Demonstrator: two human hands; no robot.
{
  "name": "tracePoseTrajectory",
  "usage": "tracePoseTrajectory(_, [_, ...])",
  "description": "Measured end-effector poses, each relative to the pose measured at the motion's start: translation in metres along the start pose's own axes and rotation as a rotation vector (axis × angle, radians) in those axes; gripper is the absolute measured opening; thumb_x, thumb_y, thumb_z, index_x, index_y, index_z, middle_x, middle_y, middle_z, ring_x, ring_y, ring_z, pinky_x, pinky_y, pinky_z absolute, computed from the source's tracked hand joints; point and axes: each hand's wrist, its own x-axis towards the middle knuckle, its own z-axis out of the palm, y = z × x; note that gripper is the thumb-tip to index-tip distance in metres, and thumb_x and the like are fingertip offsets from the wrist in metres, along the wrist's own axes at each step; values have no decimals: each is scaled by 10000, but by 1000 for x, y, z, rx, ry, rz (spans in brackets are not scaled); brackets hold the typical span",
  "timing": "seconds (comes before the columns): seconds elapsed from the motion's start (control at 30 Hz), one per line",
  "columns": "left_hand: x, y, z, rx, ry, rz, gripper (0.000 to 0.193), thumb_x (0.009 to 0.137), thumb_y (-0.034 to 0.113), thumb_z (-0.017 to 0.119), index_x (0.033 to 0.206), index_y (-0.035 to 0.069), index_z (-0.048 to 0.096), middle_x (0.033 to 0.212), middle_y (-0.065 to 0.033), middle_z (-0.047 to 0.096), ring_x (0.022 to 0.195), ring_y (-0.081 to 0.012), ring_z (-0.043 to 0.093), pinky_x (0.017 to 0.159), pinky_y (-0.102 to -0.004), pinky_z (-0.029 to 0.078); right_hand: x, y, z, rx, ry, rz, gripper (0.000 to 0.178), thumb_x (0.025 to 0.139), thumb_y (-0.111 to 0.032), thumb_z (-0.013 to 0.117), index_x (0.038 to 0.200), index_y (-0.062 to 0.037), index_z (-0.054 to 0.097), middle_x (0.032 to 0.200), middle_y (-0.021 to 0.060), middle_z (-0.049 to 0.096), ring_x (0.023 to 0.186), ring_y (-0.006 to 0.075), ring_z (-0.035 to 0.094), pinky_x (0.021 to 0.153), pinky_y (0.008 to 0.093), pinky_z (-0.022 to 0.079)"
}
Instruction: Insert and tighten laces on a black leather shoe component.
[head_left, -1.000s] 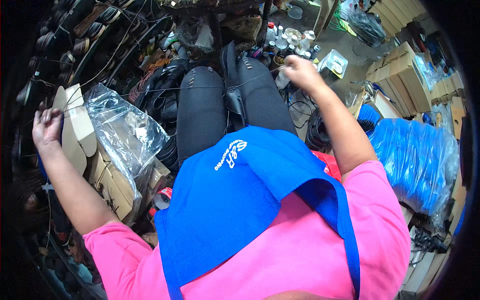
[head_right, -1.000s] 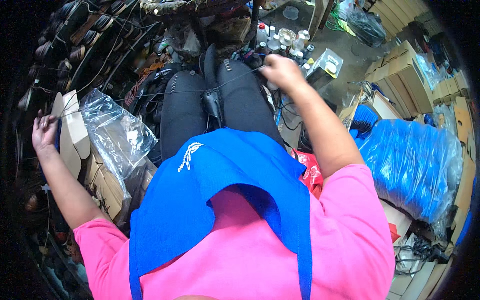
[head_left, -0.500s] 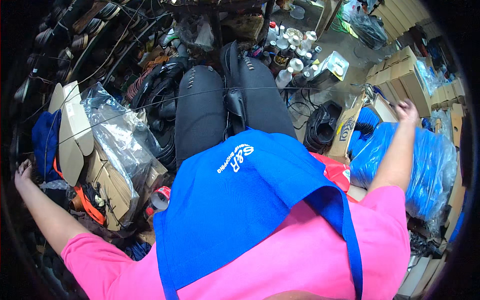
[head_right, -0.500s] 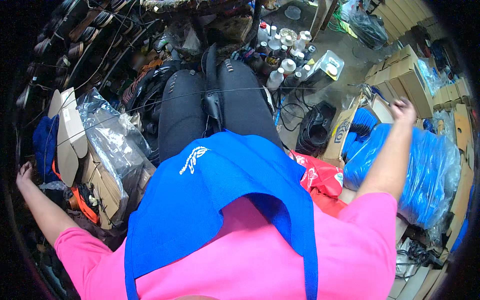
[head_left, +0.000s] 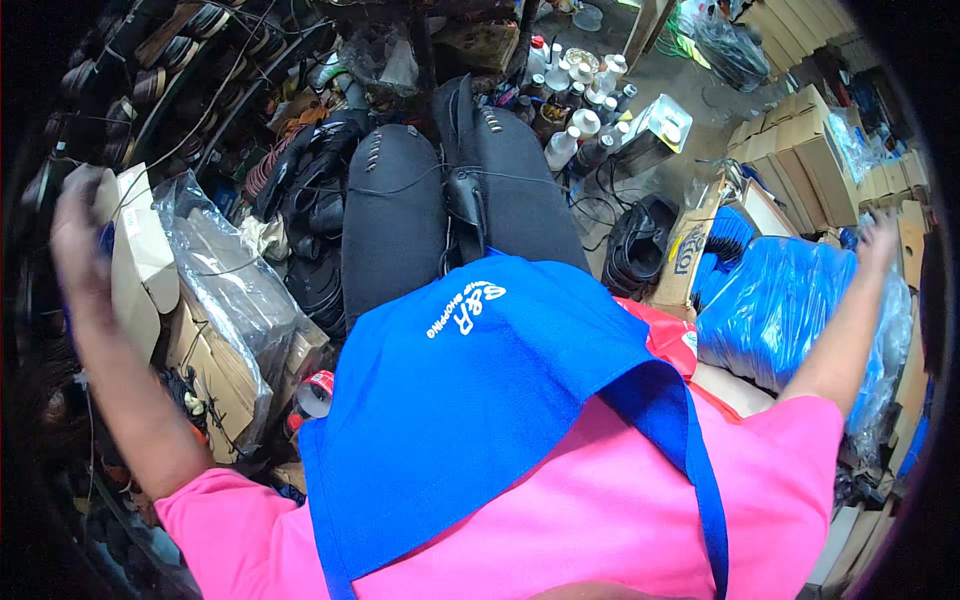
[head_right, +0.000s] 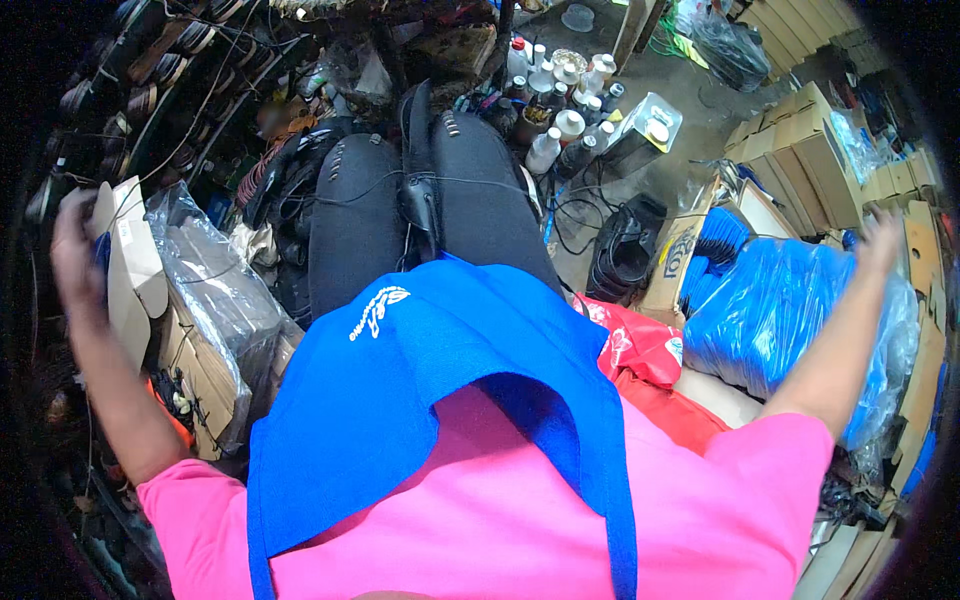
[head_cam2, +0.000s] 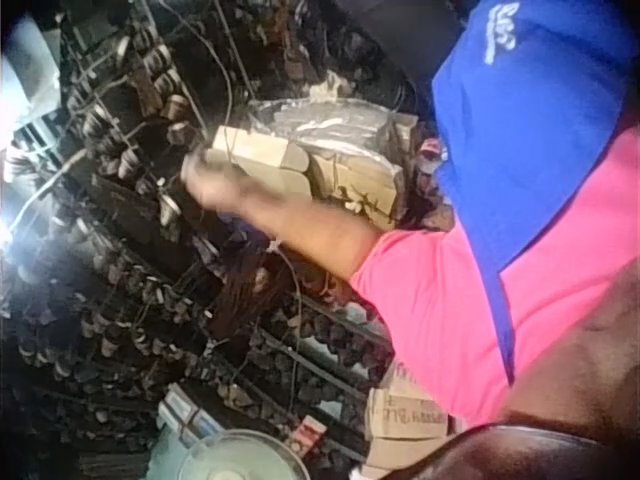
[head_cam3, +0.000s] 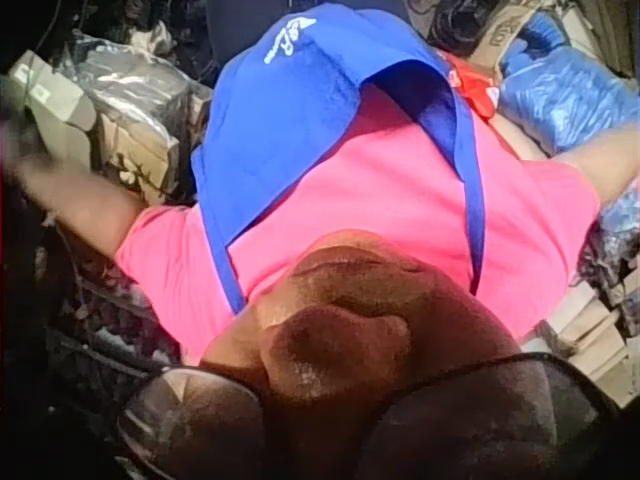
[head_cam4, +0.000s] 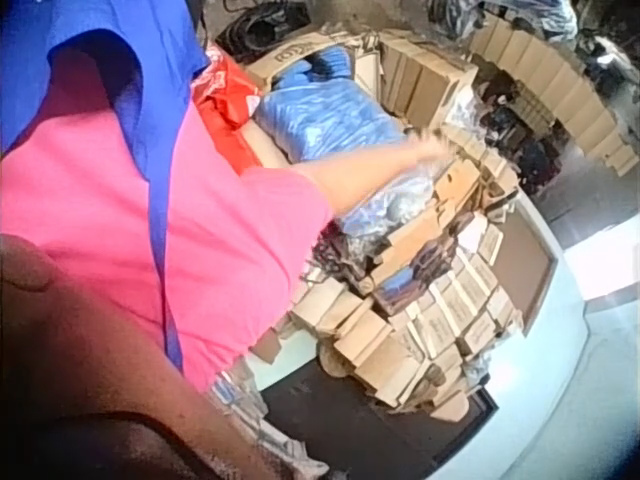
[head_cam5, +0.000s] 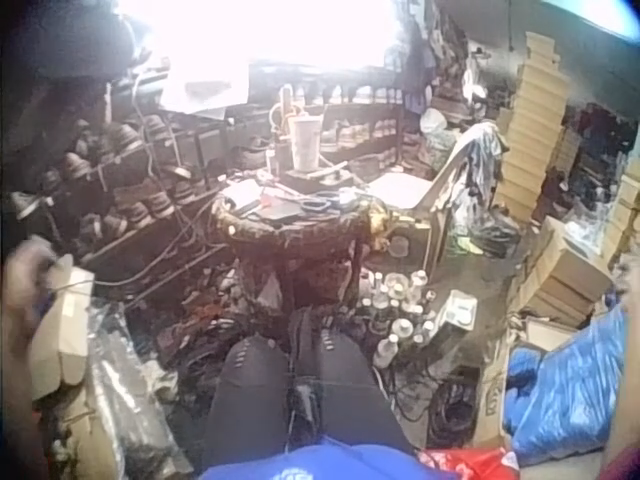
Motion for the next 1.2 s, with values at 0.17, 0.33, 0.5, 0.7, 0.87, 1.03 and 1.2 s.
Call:
tracePoseTrajectory(0.17, [-121, 142, 191, 227, -647, 96, 113, 853, 127, 611, 899, 31, 646, 872, -93, 613, 864, -230, 592, 796, -339, 444, -204, 56, 349, -595, -666, -480, 293, 864, -117, 557, 1139, -19, 588, 1043, 84, 604, 826, 153, 574, 753, 287, 465])
tracePoseTrajectory(0.33, [-138, 134, 203, 505, -554, 361, 314, 673, 117, 755, 962, 70, 639, 1037, -96, 600, 1001, -293, 568, 918, -387, 383, -338, 23, 453, -220, -1084, -396, 104, 880, -89, 592, 932, -17, 646, 888, 33, 605, 873, 136, 557, 804, 260, 427])
tracePoseTrajectory(0.5, [-130, 141, 206, 264, -554, 229, 304, 649, 79, 752, 937, 57, 657, 978, -108, 622, 939, -313, 596, 815, -400, 478, -371, 12, 481, -235, -1180, -414, 152, 813, -112, 681, 956, -69, 711, 791, 70, 590, 755, 179, 573, 688, 290, 465])
tracePoseTrajectory(0.7, [-147, 145, 256, 550, -683, 418, 68, 752, 64, 634, 763, 24, 580, 864, -125, 549, 880, -322, 547, 783, -414, 454, -385, 10, 503, -269, -1264, -583, 173, 804, -182, 663, 958, -121, 714, 834, 106, 658, 764, 259, 645, 681, 339, 514])
tracePoseTrajectory(0.87, [-118, 134, 248, 65, -551, -33, 111, 838, 10, 561, 937, 18, 511, 820, -160, 583, 794, -339, 592, 712, -358, 474, -386, 13, 511, -361, -1276, -632, 179, 787, -200, 661, 943, -131, 716, 838, 108, 665, 777, 278, 648, 694, 355, 524])
tracePoseTrajectory(1.03, [-80, 130, 268, 34, -465, 288, 296, 787, 47, 672, 1075, 73, 611, 977, -102, 586, 880, -275, 600, 787, -347, 480, -388, 18, 520, -393, -1313, -716, 172, 782, -220, 655, 920, -143, 721, 821, 95, 671, 786, 270, 652, 702, 367, 522])
tracePoseTrajectory(1.2, [-57, 121, 289, 55, -570, 439, 370, 667, 42, 753, 1012, 71, 620, 1191, -91, 568, 1044, -295, 594, 868, -374, 498, -391, 12, 524, -466, -1295, -715, 166, 790, -253, 637, 890, -151, 723, 812, 76, 675, 802, 259, 651, 724, 404, 475])
